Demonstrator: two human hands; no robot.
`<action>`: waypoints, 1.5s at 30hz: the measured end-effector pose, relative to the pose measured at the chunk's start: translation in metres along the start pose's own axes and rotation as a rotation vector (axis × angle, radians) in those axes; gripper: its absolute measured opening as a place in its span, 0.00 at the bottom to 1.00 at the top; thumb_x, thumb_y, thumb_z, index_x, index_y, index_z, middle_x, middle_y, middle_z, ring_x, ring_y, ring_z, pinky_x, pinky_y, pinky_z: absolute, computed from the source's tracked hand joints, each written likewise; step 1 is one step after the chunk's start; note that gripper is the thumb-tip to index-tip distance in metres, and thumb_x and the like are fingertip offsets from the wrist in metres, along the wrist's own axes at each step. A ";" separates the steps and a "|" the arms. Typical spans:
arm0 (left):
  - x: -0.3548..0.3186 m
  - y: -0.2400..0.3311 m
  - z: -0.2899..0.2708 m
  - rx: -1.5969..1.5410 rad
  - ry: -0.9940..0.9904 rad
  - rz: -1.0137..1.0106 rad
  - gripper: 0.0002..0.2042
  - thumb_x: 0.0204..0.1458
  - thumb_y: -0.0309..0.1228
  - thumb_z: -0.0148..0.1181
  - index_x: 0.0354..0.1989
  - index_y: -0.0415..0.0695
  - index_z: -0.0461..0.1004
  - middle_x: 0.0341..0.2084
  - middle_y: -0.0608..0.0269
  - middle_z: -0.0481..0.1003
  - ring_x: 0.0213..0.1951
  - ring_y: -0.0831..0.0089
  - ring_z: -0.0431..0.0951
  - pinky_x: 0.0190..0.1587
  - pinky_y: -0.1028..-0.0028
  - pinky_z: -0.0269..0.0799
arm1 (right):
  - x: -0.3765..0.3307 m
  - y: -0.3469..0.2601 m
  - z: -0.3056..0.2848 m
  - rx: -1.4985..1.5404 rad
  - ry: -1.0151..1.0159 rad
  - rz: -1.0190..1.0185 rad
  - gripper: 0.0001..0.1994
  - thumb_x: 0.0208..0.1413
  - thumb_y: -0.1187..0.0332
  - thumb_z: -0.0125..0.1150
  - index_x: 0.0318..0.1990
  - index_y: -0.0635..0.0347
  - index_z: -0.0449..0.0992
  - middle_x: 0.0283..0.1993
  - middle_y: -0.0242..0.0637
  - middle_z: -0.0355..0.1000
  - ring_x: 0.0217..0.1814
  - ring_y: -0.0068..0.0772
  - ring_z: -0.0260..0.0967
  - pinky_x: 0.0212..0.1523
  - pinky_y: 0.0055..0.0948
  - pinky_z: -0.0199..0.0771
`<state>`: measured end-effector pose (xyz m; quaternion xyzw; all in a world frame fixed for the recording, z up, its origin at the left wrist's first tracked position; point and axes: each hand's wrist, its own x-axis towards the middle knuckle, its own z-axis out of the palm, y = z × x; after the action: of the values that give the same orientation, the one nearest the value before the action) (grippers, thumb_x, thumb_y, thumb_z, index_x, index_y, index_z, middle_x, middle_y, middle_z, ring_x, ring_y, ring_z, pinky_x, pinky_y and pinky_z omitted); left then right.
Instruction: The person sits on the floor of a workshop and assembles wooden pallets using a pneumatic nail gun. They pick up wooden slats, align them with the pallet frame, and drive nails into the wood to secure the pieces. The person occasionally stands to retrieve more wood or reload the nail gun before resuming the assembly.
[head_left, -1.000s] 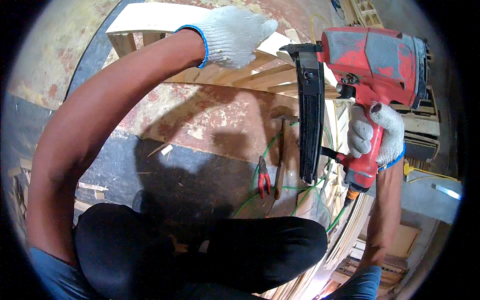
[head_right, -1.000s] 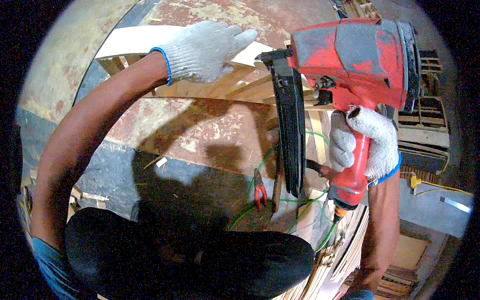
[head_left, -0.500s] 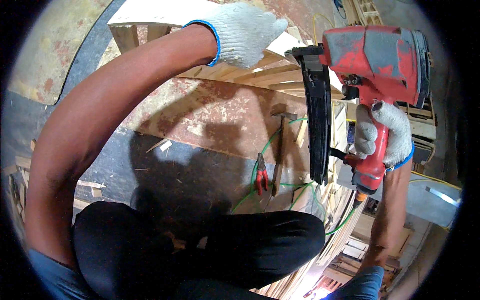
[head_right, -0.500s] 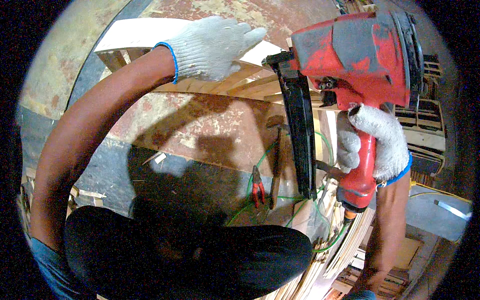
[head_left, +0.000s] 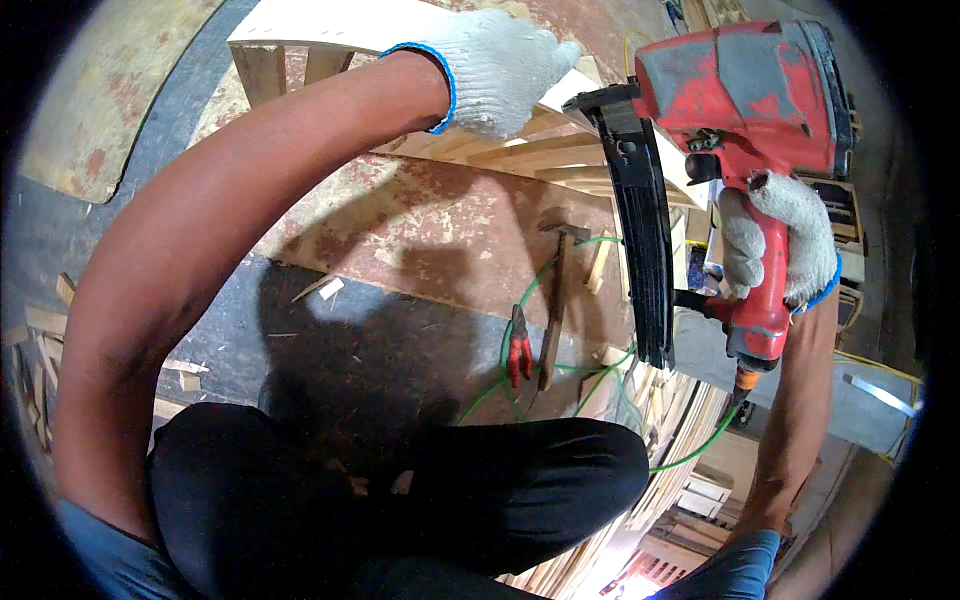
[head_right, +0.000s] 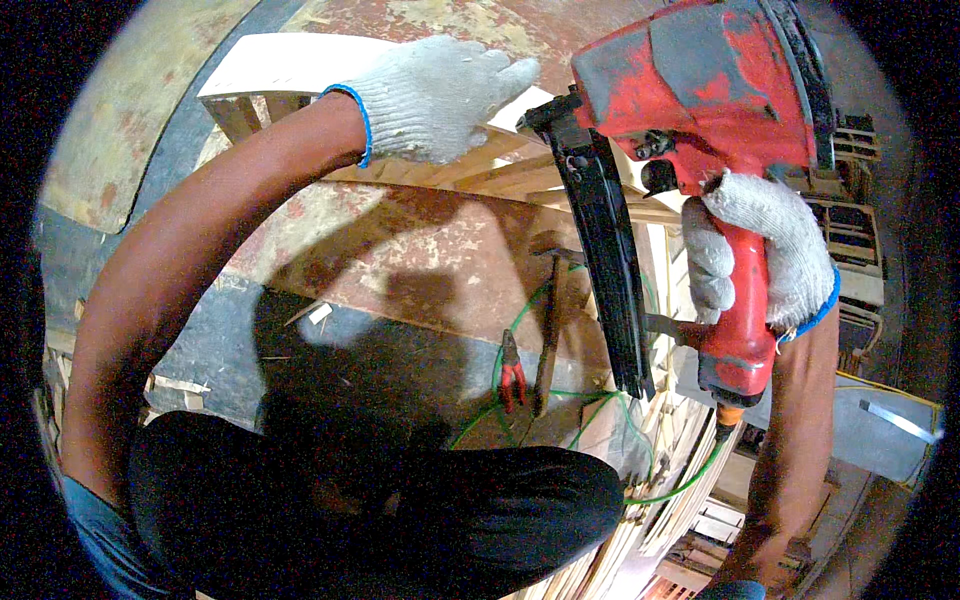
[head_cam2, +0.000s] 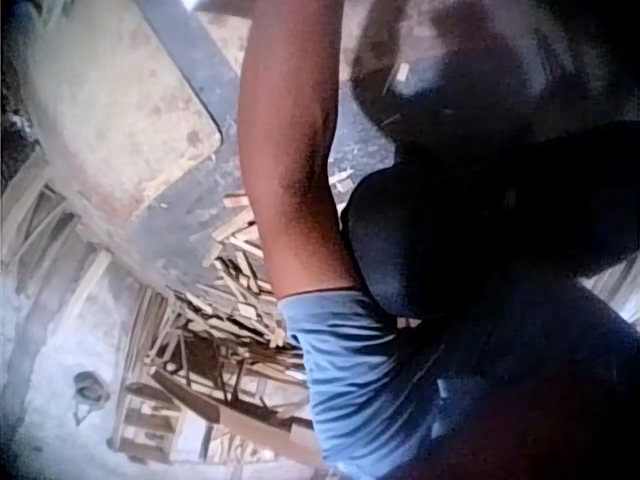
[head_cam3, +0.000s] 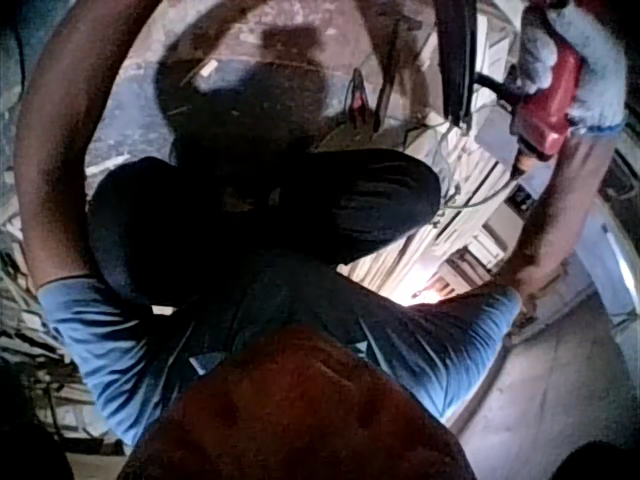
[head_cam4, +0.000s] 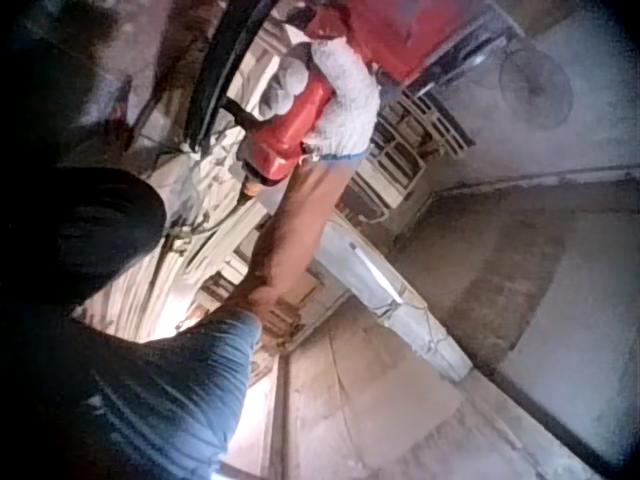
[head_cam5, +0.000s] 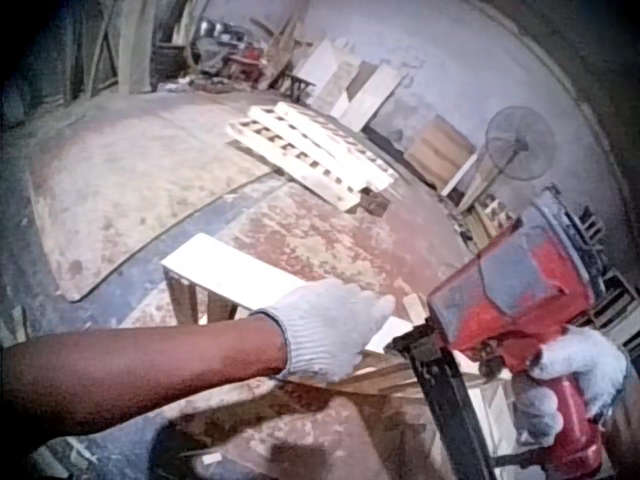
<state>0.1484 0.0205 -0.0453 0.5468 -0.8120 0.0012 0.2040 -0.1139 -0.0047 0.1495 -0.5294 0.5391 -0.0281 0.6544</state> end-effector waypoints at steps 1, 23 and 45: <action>0.001 0.002 -0.002 0.005 -0.018 -0.011 0.27 0.52 0.32 0.63 0.60 0.37 0.66 0.45 0.45 0.76 0.47 0.48 0.80 0.48 0.54 0.76 | 0.000 0.000 0.002 -0.009 0.014 -0.008 0.15 0.60 0.57 0.62 0.36 0.61 0.71 0.19 0.35 0.69 0.13 0.31 0.68 0.15 0.31 0.75; -0.019 -0.067 0.003 0.134 -0.105 -0.044 0.37 0.56 0.43 0.65 0.74 0.50 0.56 0.60 0.45 0.70 0.58 0.47 0.73 0.60 0.55 0.70 | -0.002 0.047 -0.029 0.007 0.299 -0.058 0.12 0.59 0.58 0.65 0.32 0.54 0.71 0.18 0.31 0.68 0.12 0.28 0.65 0.14 0.28 0.70; 0.019 -0.007 0.026 0.276 -0.063 -0.035 0.36 0.60 0.53 0.57 0.71 0.43 0.60 0.55 0.43 0.72 0.55 0.45 0.74 0.57 0.53 0.70 | 0.101 0.237 0.054 0.762 -0.019 -0.512 0.18 0.59 0.58 0.55 0.19 0.55 0.68 0.20 0.35 0.67 0.22 0.34 0.68 0.27 0.32 0.70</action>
<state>0.1399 -0.0053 -0.0638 0.5835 -0.8006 0.0920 0.1010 -0.1588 0.0736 -0.0979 -0.3677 0.3361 -0.3801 0.7793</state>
